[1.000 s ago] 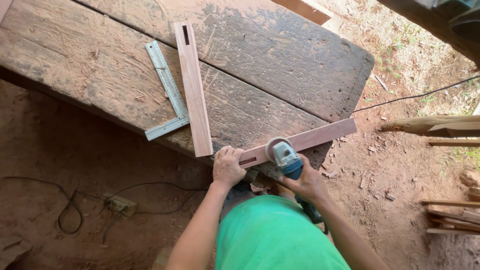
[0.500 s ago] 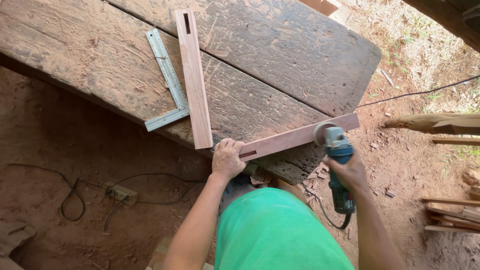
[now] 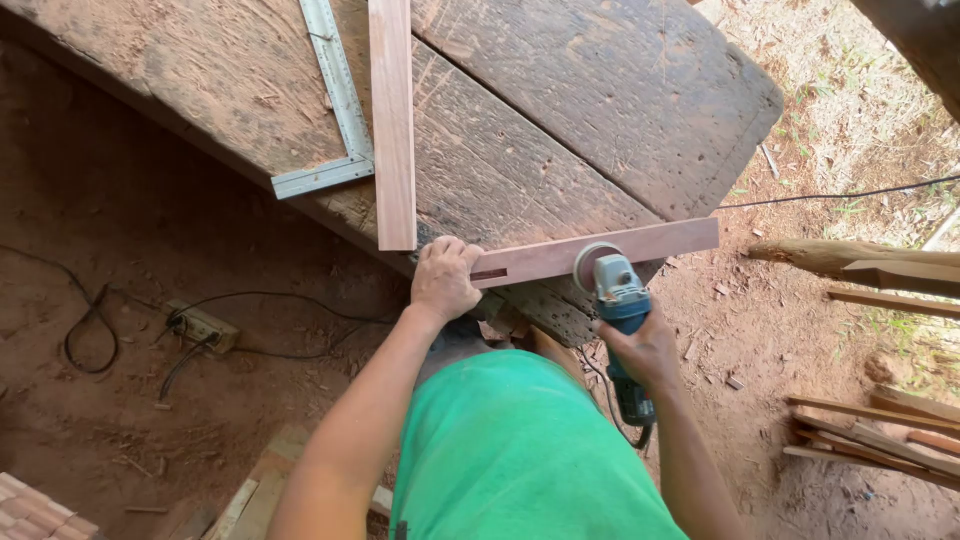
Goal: Sanding the edges of a wooden board using a hand-held angle grinder with a sanding disc.
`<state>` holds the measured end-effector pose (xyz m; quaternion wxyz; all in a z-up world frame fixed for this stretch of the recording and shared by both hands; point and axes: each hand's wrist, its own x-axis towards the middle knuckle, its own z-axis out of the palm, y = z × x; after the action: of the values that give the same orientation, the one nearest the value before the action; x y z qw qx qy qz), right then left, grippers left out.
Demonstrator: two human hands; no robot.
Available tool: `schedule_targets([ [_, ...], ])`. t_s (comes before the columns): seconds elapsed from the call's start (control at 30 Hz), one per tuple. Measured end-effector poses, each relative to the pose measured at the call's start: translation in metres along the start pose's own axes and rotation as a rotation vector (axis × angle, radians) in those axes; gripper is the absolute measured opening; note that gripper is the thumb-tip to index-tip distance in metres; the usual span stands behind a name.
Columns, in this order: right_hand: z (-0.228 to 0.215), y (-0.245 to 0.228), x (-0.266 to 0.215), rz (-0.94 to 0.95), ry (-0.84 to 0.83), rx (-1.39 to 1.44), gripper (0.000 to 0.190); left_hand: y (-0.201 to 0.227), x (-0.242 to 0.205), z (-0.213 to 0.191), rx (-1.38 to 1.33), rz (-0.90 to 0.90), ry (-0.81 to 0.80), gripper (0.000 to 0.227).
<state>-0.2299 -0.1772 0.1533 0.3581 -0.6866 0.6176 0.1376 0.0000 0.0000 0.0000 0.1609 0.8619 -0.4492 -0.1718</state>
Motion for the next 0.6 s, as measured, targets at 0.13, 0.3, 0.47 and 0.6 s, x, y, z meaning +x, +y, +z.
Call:
schedule_targets([
  [0.13,0.020,-0.013,-0.012,-0.061,-0.024,-0.002,0.090,-0.003,0.000,0.008,0.000,0.000,-0.002,0.052],
  [0.3,0.034,-0.049,-0.031,-0.176,-0.233,-0.077,0.094,-0.004,0.000,0.006,0.008,0.016,0.031,0.045],
  [0.47,0.035,-0.034,-0.020,-0.172,-0.168,-0.031,0.090,-0.003,0.000,0.003,-0.010,0.015,0.032,0.045],
  [0.6,0.006,-0.019,-0.007,-0.119,-0.064,-0.006,0.089,-0.001,-0.001,0.003,-0.003,0.006,0.027,0.047],
])
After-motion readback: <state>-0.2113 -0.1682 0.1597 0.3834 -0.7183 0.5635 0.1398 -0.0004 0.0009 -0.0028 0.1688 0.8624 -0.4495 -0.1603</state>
